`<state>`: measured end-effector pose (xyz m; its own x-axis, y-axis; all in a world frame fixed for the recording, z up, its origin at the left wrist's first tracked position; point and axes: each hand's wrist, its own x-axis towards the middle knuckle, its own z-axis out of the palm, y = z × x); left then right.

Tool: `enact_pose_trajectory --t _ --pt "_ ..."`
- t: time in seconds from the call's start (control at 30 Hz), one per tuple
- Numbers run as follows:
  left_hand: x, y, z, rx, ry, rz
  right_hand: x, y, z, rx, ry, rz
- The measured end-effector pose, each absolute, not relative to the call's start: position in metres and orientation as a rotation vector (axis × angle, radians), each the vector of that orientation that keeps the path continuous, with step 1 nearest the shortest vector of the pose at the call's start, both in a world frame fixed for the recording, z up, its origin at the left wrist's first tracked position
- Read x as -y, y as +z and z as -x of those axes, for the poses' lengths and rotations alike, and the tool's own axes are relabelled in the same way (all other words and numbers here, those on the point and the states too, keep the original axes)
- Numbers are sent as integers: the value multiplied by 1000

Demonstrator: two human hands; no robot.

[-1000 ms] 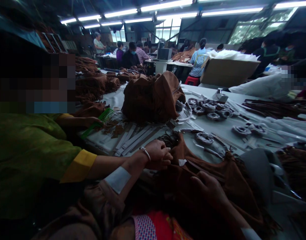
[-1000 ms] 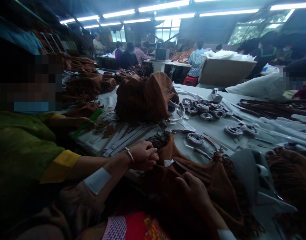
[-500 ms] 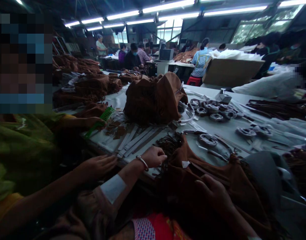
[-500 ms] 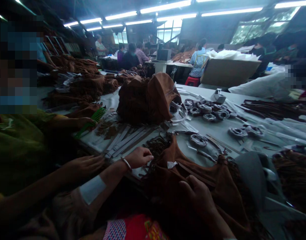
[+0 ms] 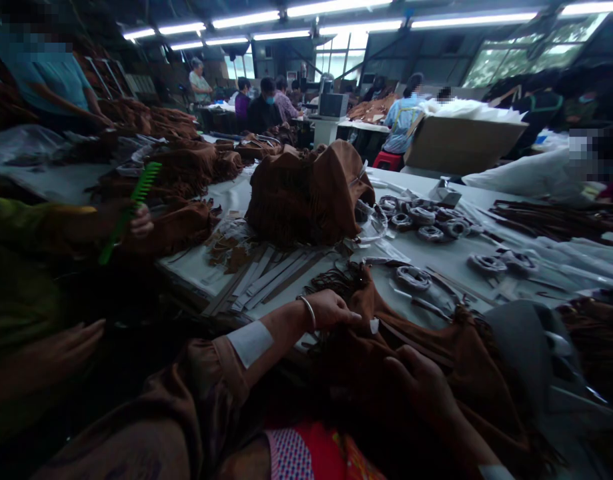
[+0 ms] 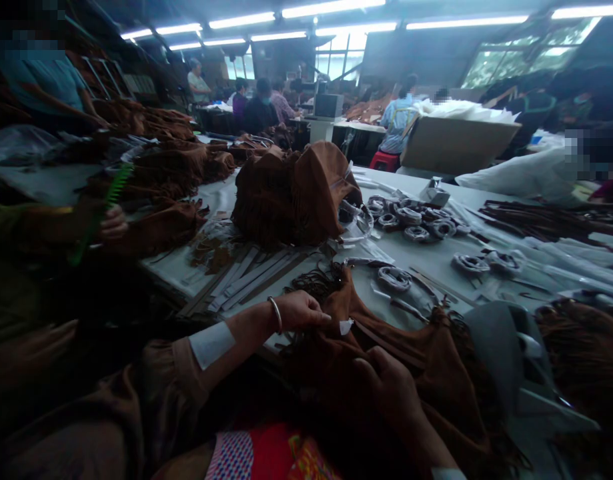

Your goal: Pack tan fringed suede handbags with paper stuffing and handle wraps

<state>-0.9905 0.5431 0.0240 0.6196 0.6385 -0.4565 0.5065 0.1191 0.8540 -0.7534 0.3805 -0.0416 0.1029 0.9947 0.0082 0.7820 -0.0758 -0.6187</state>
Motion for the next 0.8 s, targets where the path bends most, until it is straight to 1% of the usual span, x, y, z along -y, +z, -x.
enact_pose_trajectory --t 0.1,0.23,0.3,0.37,0.47,0.53,0.7,0.8 --pt "-534 28 990 -1062 159 -1656 -380 -41 754 1736 561 1912" --pt "-516 42 987 -1322 201 -2223 -380 -42 756 1747 547 1928" --pt "-511 43 987 -1336 258 -2322 -379 -42 756 1756 538 1942" --pt "-513 35 991 -1223 275 -2143 -379 -42 757 1767 541 1945" --pt "-520 14 1003 -1065 288 -1671 -379 -43 757 1781 551 1952" --pt "-521 1 1012 -975 316 -1506 -379 -43 757 1779 558 1976" --pt "-515 -9 1020 -663 325 -1593 -379 -45 755 1769 595 2007" --pt "-516 -7 1016 -754 337 -1795 -379 -44 756 1756 584 2011"
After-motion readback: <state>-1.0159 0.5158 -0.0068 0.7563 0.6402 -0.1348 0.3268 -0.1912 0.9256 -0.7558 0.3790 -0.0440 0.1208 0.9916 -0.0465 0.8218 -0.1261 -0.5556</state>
